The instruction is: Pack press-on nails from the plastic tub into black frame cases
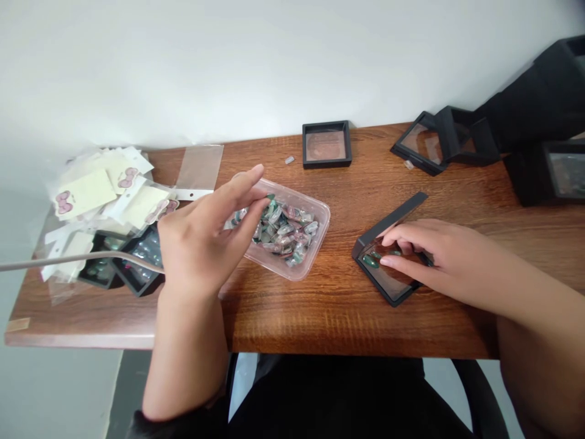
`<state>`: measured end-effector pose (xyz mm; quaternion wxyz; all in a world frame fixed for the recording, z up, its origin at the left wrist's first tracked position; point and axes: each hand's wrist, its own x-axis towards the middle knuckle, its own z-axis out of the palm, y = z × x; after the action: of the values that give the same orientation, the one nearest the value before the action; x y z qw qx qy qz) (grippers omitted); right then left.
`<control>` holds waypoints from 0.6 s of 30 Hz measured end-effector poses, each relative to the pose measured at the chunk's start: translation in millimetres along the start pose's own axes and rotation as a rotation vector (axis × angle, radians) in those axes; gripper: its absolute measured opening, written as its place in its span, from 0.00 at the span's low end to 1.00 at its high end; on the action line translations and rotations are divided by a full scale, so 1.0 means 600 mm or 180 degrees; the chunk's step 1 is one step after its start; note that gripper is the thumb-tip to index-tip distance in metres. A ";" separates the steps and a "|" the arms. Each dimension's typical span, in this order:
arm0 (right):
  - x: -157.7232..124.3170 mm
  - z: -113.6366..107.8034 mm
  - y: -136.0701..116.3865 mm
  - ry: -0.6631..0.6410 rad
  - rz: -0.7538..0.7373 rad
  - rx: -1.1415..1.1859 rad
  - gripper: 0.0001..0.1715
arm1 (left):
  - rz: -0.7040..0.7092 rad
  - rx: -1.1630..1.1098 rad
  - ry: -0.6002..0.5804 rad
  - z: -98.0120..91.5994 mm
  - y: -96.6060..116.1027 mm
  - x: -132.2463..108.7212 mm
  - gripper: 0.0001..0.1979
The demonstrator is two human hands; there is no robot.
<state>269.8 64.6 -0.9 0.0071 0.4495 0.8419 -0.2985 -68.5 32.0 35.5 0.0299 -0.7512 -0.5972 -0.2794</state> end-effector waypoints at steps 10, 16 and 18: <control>0.001 0.000 -0.003 -0.0027 0.0048 -0.0048 0.18 | -0.0198 -0.0396 0.0221 0.003 0.024 -0.001 0.18; 0.002 0.000 -0.003 0.0035 -0.0053 -0.0117 0.18 | -0.0216 -0.0357 0.0380 0.012 0.040 -0.006 0.12; 0.002 -0.001 -0.004 0.0049 -0.0082 -0.0103 0.18 | -0.0252 -0.0277 0.0383 0.015 0.038 -0.011 0.13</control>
<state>267.7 64.6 0.3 0.0040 0.4408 0.8524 -0.2814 -45.3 22.9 31.3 0.0220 -0.7095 -0.6108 -0.3507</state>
